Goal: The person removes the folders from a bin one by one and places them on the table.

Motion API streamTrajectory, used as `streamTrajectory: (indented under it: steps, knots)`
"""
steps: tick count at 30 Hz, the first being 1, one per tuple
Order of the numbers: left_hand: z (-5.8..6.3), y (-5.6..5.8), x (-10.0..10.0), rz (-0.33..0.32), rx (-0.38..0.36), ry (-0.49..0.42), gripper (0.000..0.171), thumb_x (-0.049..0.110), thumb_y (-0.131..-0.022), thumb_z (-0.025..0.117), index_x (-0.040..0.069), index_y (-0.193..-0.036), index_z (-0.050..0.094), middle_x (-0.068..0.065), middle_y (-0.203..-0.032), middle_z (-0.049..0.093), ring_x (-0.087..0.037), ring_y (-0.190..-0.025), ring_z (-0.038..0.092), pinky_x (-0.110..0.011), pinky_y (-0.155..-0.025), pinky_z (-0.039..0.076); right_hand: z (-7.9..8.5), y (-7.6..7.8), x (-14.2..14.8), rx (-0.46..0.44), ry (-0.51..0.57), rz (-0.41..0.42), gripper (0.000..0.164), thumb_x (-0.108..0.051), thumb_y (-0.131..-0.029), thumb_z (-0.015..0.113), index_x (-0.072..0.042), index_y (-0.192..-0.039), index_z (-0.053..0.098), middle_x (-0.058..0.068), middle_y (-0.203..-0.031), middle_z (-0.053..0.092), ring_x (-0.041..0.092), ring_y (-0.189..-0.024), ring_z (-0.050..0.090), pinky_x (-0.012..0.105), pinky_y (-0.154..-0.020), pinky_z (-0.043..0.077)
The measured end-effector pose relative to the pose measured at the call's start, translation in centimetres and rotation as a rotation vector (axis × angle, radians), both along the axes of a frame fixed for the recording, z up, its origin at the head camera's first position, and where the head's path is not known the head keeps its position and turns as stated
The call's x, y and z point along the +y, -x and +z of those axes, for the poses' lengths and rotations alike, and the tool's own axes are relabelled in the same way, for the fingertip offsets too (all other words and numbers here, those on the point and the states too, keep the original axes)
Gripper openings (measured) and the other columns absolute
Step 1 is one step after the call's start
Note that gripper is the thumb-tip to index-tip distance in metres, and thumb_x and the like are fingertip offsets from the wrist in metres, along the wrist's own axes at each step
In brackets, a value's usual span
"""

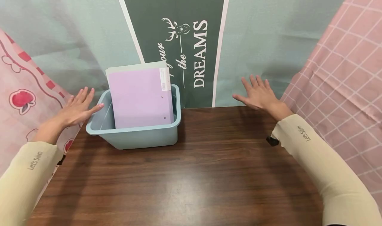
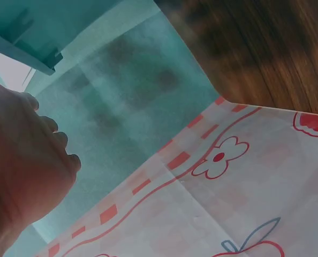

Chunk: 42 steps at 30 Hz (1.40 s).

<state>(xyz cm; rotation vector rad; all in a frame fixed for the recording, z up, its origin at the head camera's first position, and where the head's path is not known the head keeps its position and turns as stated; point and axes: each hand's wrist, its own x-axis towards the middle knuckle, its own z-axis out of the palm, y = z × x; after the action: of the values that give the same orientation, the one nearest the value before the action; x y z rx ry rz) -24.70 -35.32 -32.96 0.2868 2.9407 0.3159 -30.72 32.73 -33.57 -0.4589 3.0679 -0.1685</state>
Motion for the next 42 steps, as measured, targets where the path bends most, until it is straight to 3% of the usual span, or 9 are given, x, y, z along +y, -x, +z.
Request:
streamTrajectory:
  steps: [12,33,42]
  knots:
    - [-1.0,0.2,1.0,-0.025,0.013,-0.005,0.097,0.068,-0.108,0.030,0.005,-0.167,-0.016,-0.026,-0.172,-0.022,-0.046,-0.160,-0.019,-0.068,-0.124,-0.011,-0.3,0.1,-0.9,0.010,0.019,0.037,0.101,-0.074,-0.103,0.041,-0.006,-0.171,0.010,0.034,-0.172,0.004,0.056,-0.158,0.001,0.074,-0.123,0.000]
    - [-1.5,0.1,2.6,-0.058,0.025,-0.012,0.098,0.069,-0.107,0.034,0.008,-0.168,-0.014,-0.019,-0.175,-0.019,-0.041,-0.162,-0.013,-0.064,-0.127,-0.009,-0.2,0.8,-3.8,0.086,0.059,0.140,0.098,-0.068,-0.103,0.051,-0.004,-0.169,0.019,0.033,-0.171,0.014,0.053,-0.159,0.011,0.067,-0.127,0.010]
    - [-1.4,0.1,3.2,-0.071,0.017,-0.013,0.099,0.068,-0.108,0.036,0.005,-0.168,-0.011,-0.019,-0.176,-0.016,-0.040,-0.163,-0.011,-0.062,-0.127,-0.010,0.1,1.1,-5.2,0.108,0.066,0.188,0.096,-0.066,-0.103,0.052,-0.004,-0.169,0.021,0.033,-0.171,0.017,0.052,-0.159,0.014,0.065,-0.128,0.011]
